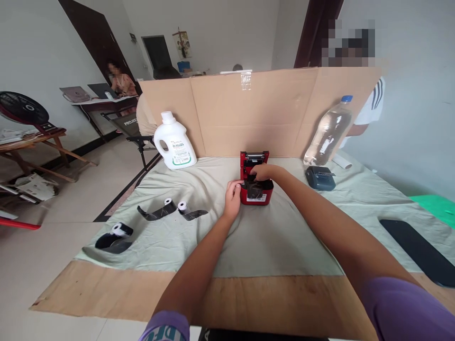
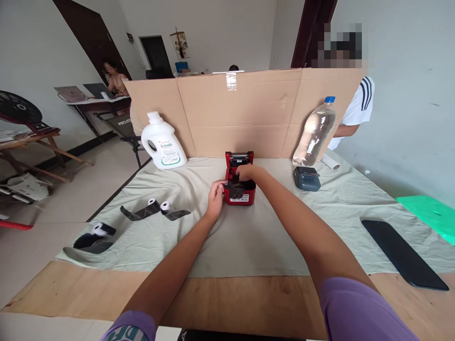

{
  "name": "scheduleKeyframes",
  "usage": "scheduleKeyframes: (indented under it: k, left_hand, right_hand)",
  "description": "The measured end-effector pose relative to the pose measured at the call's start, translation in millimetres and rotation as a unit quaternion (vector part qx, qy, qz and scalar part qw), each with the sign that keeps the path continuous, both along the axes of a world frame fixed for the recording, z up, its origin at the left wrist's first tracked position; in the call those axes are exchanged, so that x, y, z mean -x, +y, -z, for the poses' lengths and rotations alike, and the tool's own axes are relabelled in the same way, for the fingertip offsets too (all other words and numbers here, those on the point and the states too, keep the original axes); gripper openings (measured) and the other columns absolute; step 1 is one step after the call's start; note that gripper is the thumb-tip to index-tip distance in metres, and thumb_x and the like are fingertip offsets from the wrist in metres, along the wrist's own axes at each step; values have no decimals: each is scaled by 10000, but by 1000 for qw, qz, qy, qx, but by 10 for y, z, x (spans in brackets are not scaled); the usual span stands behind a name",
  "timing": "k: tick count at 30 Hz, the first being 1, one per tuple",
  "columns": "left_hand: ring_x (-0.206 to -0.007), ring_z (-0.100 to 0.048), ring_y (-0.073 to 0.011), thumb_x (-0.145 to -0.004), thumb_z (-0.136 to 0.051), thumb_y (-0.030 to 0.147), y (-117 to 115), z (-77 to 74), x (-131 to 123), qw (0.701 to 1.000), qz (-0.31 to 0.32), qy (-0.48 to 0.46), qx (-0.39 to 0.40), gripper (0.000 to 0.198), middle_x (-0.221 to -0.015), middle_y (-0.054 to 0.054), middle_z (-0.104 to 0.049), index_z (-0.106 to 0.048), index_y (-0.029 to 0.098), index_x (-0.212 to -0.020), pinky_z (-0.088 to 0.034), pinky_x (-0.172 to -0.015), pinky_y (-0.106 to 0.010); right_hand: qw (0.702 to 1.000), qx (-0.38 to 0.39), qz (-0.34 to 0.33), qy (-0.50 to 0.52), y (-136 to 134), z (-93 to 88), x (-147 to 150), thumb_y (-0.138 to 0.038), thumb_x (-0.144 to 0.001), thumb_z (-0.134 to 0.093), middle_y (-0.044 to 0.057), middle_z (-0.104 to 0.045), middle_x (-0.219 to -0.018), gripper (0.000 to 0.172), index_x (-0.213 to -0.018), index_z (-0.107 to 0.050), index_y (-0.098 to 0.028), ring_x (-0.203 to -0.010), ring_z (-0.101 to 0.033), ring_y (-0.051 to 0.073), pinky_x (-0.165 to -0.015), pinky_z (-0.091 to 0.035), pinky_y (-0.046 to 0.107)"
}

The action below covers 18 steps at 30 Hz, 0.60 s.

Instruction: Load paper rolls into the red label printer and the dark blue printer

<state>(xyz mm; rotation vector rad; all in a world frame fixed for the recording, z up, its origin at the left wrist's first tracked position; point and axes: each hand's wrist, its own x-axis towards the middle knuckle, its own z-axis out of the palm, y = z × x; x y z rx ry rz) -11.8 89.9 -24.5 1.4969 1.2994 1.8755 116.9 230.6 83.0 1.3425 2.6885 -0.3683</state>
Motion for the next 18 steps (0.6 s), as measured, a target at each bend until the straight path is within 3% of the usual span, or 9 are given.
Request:
scheduleKeyframes:
  k: [5, 7, 13, 18]
  left_hand:
    - [-1114, -588, -199, -1031, -407, 434, 17, 11, 6, 1000, 2, 1, -12, 355, -1127, -83, -625, -687, 220, -1074, -462, -1033, -337]
    - [-1112, -587, -200, -1030, -410, 430, 30, 19, 11, 1000, 6, 0, -13, 352, -1128, -83, -622, -689, 221, -1077, -461, -1034, -337]
    - [-1115, -589, -202, -1033, -399, 444, 52, 36, 22, 1000, 7, 4, -15, 371, -1127, -83, -622, -691, 223, -1090, -462, -1034, -343]
    - [-1101, -594, -197, -1034, -397, 446, 42, 32, 23, 1000, 8, 7, -19, 386, -1123, -82, -625, -703, 219, -1093, -466, -1022, -330]
  right_hand:
    - [997, -45, 65, -25, -41, 44, 128, -200, -646, -774, 158, -712, -1029, 359, -1004, -800, -222, -1070, -599, 376, -891, -497, 495]
    - [995, -56, 80, -23, -87, 58, 119, -209, -671, -766, 191, -700, -1039, 299, -968, -797, -196, -1135, -557, 416, -938, -459, 541]
    - [994, -59, 91, -10, -151, 49, 80, -236, -702, -742, 158, -710, -1056, 301, -1001, -768, -210, -1175, -526, 400, -1017, -388, 588]
    - [993, -61, 101, -11, -176, 14, 129, -166, -661, -749, 160, -722, -1020, 247, -907, -766, -186, -1165, -550, 411, -1033, -351, 603]
